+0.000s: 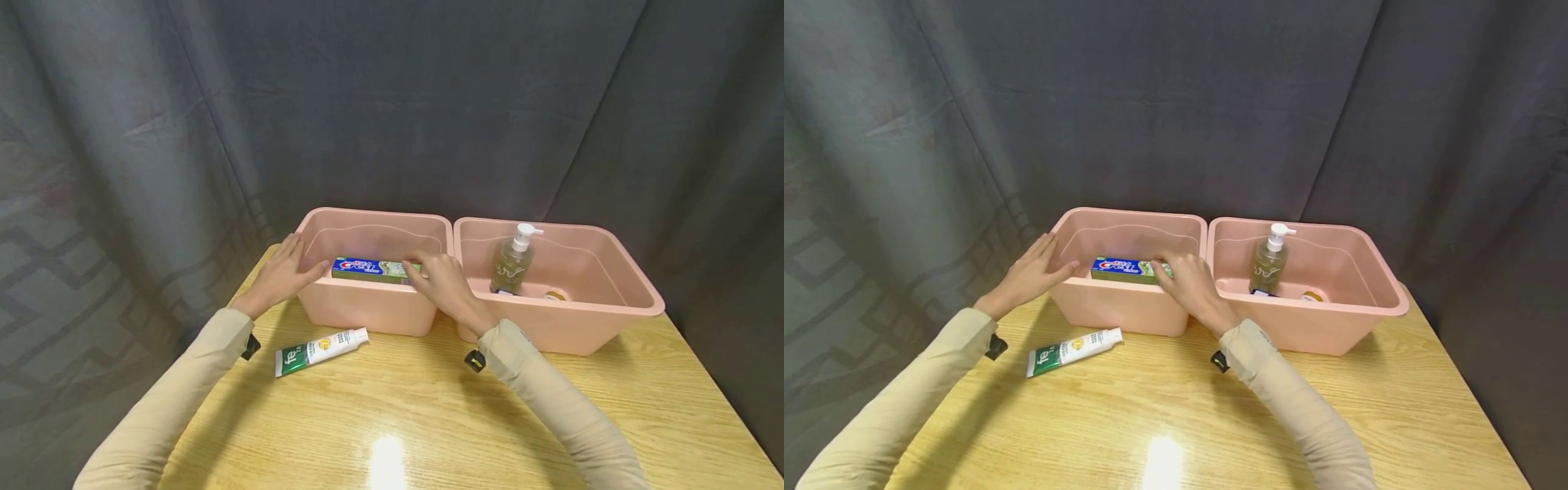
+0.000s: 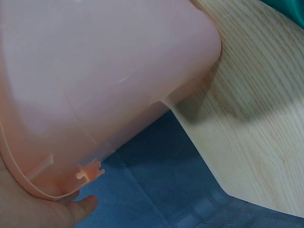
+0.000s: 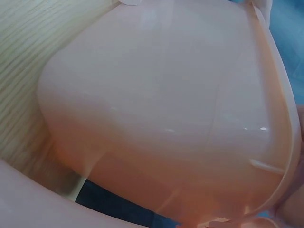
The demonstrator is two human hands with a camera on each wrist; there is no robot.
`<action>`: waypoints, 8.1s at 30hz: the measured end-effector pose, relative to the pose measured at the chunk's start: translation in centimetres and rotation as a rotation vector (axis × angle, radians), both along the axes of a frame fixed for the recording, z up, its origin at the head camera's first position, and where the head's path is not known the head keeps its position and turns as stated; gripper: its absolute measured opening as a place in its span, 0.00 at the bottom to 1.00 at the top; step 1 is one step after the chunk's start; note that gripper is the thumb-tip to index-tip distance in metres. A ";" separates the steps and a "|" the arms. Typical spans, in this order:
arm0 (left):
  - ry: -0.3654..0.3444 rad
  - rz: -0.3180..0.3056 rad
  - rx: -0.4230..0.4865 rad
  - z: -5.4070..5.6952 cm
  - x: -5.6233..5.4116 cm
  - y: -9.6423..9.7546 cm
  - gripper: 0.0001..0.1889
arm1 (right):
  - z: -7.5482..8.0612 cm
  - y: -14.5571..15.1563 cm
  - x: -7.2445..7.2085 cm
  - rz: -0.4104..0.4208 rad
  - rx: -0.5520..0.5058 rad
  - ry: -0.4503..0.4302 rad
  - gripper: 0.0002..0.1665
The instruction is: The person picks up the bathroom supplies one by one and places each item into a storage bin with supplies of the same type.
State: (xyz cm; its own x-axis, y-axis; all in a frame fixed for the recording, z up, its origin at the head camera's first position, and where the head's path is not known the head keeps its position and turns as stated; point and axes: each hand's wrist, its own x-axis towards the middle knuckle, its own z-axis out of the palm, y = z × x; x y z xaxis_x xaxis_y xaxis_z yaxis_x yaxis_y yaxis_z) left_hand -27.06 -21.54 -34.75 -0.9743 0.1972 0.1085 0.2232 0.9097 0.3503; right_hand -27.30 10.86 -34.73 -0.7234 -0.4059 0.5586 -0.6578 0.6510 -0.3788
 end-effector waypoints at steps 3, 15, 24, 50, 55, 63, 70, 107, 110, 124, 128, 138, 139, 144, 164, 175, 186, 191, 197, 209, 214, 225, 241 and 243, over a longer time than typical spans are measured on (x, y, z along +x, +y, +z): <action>0.004 -0.001 -0.001 0.0 0.0 0.0 0.53 | 0.0 -0.1 0.1 0.009 -0.001 0.024 0.13; 0.003 -0.004 0.001 0.0 -0.1 0.0 0.52 | 0.3 0.0 0.4 0.025 -0.014 0.018 0.13; 0.010 -0.003 -0.004 0.0 0.0 -0.1 0.52 | 0.3 0.0 0.6 0.015 -0.010 0.008 0.11; -0.006 -0.002 0.001 0.0 0.1 -0.3 0.53 | 0.8 -0.2 1.3 0.035 -0.015 0.011 0.14; -0.010 0.000 0.002 0.1 0.1 -0.3 0.52 | 1.0 -0.3 1.6 0.053 -0.027 0.031 0.14; -0.010 0.001 0.001 0.1 0.1 -0.3 0.52 | 1.4 -0.7 2.1 0.087 -0.026 0.054 0.15; -0.008 -0.006 0.006 0.0 0.0 -0.3 0.51 | 1.5 -0.9 2.6 0.109 -0.002 0.086 0.15; -0.015 0.005 0.017 -0.1 0.0 -0.2 0.54 | 1.6 -1.8 4.3 0.234 -0.042 0.165 0.12; -0.019 0.002 0.018 0.0 0.0 -0.2 0.54 | 1.5 -2.0 4.4 0.238 -0.041 0.175 0.11; -0.002 0.001 0.007 -0.1 0.0 -0.1 0.52 | 1.0 -2.9 5.2 0.266 0.013 0.252 0.11; -0.009 0.009 0.014 0.0 0.0 0.0 0.51 | 0.9 -3.1 5.4 0.276 0.032 0.275 0.11; -0.017 0.005 0.013 0.1 0.0 0.0 0.50 | 0.7 -3.4 6.0 0.263 0.067 0.300 0.11; -0.016 0.003 0.011 0.1 0.0 0.0 0.50 | 0.7 -3.5 6.0 0.267 0.068 0.300 0.11; -0.009 -0.002 0.010 0.0 -0.1 0.0 0.50 | 0.3 -3.6 6.3 0.296 0.098 0.286 0.13; 0.006 -0.007 0.012 -0.2 -0.2 -0.1 0.50 | -1.1 -4.7 6.5 0.381 0.177 0.322 0.11; 0.008 0.001 0.031 -0.3 -0.2 0.0 0.51 | -2.1 -5.0 6.7 0.355 0.226 0.209 0.14; 0.013 0.000 0.023 -0.4 -0.3 0.1 0.54 | -3.8 -5.3 6.0 0.363 0.283 0.148 0.17; 0.019 -0.003 0.021 -0.3 -0.3 0.1 0.52 | -4.3 -5.3 5.8 0.351 0.321 0.114 0.18; 0.027 -0.002 0.022 -0.3 -0.3 0.2 0.53 | -5.1 -5.6 5.5 0.328 0.378 0.077 0.19; 0.019 -0.002 0.002 -0.1 -0.3 0.1 0.51 | -6.2 -6.5 5.2 0.288 0.458 0.012 0.21; 0.005 0.002 0.010 -0.1 -0.2 0.1 0.51 | -6.6 -6.8 5.2 0.286 0.477 0.013 0.21; -0.001 0.005 0.015 -0.1 -0.1 0.1 0.51 | -8.0 -7.8 4.7 0.300 0.488 -0.002 0.18; 0.011 0.003 0.004 -0.2 -0.2 0.2 0.51 | -9.0 -8.4 4.3 0.292 0.538 0.023 0.18; 0.011 0.005 0.003 -0.2 -0.2 0.2 0.50 | -9.0 -8.4 4.3 0.293 0.549 0.030 0.18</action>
